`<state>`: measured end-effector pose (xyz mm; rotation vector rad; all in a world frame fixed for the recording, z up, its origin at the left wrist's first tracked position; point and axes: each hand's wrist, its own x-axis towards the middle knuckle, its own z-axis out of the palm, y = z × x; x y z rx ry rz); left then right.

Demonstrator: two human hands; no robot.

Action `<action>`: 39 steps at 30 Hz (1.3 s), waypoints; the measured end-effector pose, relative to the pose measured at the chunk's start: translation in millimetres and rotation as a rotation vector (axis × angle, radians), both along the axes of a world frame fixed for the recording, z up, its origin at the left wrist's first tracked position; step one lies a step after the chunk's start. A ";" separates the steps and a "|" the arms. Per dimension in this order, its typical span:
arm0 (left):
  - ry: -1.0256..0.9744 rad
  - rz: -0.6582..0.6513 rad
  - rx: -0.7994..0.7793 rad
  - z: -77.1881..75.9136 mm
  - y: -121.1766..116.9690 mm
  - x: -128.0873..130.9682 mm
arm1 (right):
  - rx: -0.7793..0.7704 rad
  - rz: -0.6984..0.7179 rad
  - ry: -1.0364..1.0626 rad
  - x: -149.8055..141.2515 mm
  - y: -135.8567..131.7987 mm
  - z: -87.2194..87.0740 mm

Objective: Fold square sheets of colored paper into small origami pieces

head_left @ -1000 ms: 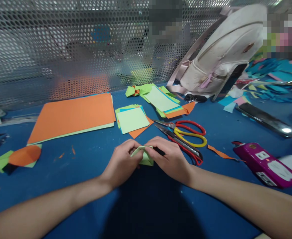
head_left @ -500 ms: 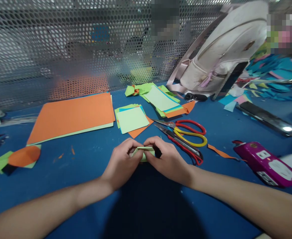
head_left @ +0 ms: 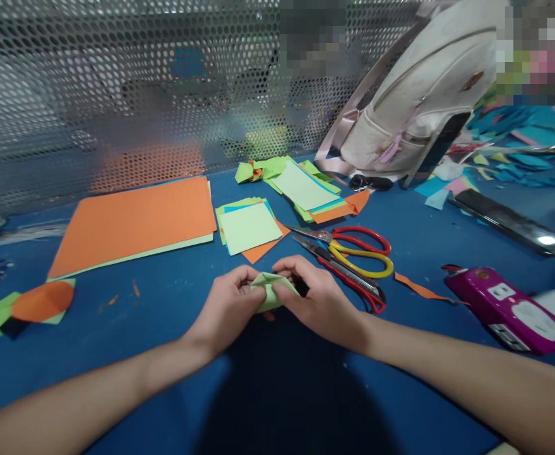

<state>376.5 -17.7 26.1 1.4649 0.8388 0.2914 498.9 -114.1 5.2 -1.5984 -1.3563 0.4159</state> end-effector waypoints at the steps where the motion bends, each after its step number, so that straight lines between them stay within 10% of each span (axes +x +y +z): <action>1: -0.004 0.012 -0.013 -0.7 -0.2 0.1 | 0.013 0.022 -0.010 -0.2 -0.4 0.7; 39: 0.018 -0.117 0.189 0.5 -6.0 -3.9 | 0.052 -0.057 -0.202 -0.1 2.4 -7.7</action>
